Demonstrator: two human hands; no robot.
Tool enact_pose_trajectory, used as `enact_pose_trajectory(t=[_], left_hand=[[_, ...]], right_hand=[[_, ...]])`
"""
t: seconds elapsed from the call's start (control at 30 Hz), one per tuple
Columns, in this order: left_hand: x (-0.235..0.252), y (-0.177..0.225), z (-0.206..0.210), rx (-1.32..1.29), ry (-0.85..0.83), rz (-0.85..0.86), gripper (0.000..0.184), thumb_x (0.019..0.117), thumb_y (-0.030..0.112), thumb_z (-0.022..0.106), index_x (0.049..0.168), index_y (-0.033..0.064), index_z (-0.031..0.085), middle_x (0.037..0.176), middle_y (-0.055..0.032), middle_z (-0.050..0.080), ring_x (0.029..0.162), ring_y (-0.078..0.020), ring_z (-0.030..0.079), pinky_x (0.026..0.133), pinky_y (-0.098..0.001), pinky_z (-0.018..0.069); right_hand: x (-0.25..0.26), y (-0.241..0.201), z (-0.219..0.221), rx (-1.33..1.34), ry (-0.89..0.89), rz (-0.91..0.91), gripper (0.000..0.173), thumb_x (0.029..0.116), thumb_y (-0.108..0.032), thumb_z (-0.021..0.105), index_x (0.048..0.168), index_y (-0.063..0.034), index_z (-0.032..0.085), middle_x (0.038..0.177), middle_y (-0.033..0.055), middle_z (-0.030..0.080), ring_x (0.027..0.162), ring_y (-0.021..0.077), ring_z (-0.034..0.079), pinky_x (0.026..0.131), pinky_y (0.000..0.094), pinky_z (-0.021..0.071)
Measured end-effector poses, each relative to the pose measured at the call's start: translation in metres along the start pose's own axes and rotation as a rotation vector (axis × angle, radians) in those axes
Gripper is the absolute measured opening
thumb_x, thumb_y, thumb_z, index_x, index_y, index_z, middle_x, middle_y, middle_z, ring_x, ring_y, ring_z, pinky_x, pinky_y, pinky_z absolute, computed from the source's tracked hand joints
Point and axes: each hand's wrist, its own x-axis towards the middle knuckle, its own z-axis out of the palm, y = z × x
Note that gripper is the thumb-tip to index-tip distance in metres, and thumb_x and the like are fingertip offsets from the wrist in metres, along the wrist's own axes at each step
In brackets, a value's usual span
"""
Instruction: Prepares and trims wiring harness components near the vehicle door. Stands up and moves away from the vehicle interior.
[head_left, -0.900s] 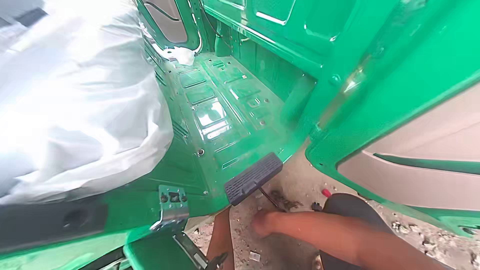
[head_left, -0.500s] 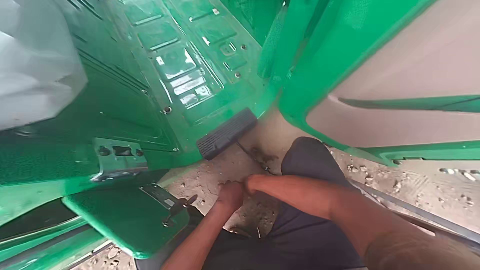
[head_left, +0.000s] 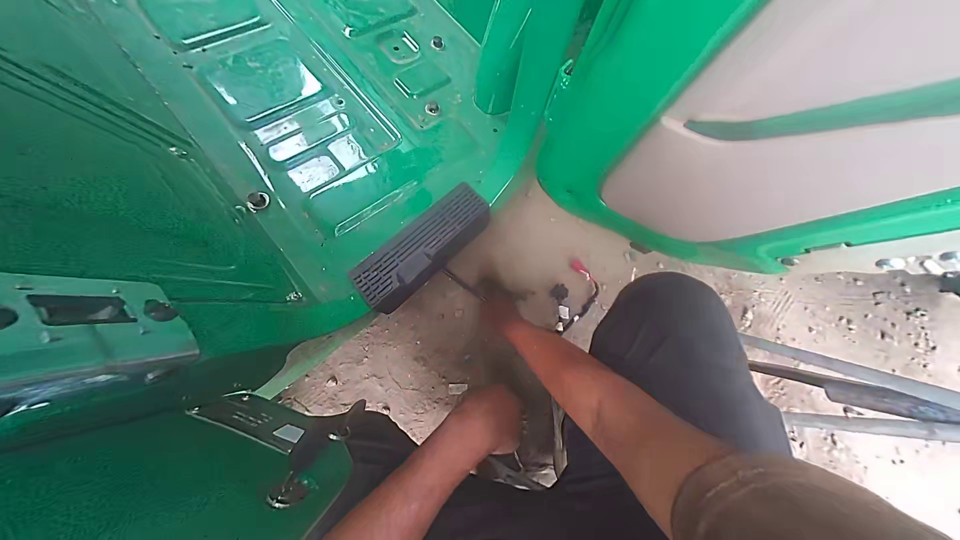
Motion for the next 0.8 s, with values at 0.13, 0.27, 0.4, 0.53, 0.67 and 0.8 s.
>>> enact_pose_trajectory(t=[0.13, 0.27, 0.4, 0.53, 0.67, 0.8], left_hand=[[0.004, -0.003, 0.011, -0.029, 0.015, 0.161, 0.04, 0.0986, 0.041, 0.063, 0.12, 0.0076, 0.07, 0.114, -0.0197, 0.07, 0.11, -0.041, 0.066, 0.09, -0.0659, 0.0518], [0.012, -0.029, 0.012, 0.002, -0.003, 0.075, 0.045, 0.0992, 0.046, 0.061, 0.13, 0.013, 0.066, 0.118, -0.018, 0.069, 0.114, -0.0397, 0.065, 0.093, -0.0651, 0.0513], [0.013, -0.047, -0.012, -0.074, 0.13, 0.013, 0.049, 0.099, 0.047, 0.062, 0.138, 0.0171, 0.062, 0.121, -0.0163, 0.07, 0.116, -0.0387, 0.065, 0.095, -0.065, 0.0509], [0.023, -0.068, -0.034, -0.208, 0.359, -0.032, 0.057, 0.0982, 0.046, 0.064, 0.147, 0.0184, 0.054, 0.127, -0.0139, 0.068, 0.12, -0.0358, 0.064, 0.099, -0.0632, 0.0499], [0.035, -0.086, -0.045, -0.311, 0.51, -0.165, 0.076, 0.0938, 0.045, 0.069, 0.157, 0.014, 0.039, 0.133, -0.0184, 0.064, 0.122, -0.0392, 0.062, 0.099, -0.0637, 0.0504], [0.037, -0.1, -0.049, -0.398, 0.575, -0.232, 0.088, 0.0896, 0.041, 0.075, 0.159, 0.0089, 0.033, 0.143, -0.0208, 0.056, 0.129, -0.0394, 0.058, 0.104, -0.0603, 0.0491]], right_hand=[[0.01, 0.043, 0.045, 0.022, 0.24, -0.027, 0.057, 0.0986, -0.009, 0.054, 0.155, -0.0147, 0.044, 0.155, 0.0235, 0.043, 0.143, 0.0477, 0.039, 0.102, 0.0707, 0.0432], [0.006, 0.076, 0.06, 0.071, 0.286, 0.157, 0.055, 0.1008, -0.005, 0.05, 0.155, -0.01, 0.042, 0.151, 0.023, 0.049, 0.138, 0.0481, 0.046, 0.102, 0.07, 0.0438], [0.001, 0.101, 0.048, 0.147, 0.217, 0.161, 0.036, 0.1014, -0.014, 0.052, 0.136, -0.0094, 0.061, 0.136, 0.0188, 0.062, 0.125, 0.0406, 0.06, 0.097, 0.063, 0.0508], [-0.005, 0.096, 0.004, 0.253, 0.198, 0.034, 0.031, 0.0986, -0.022, 0.059, 0.123, -0.0071, 0.069, 0.126, 0.0187, 0.067, 0.121, 0.0369, 0.063, 0.101, 0.0604, 0.0503], [-0.046, 0.071, -0.066, 0.208, 0.141, -0.114, 0.027, 0.0956, -0.024, 0.066, 0.116, -0.0056, 0.071, 0.117, 0.0197, 0.069, 0.113, 0.0377, 0.065, 0.097, 0.0629, 0.05], [-0.101, 0.063, -0.115, 0.245, 0.096, -0.239, 0.019, 0.0936, -0.019, 0.07, 0.107, -0.0067, 0.075, 0.104, 0.0141, 0.07, 0.1, 0.0295, 0.067, 0.09, 0.0563, 0.0533]])
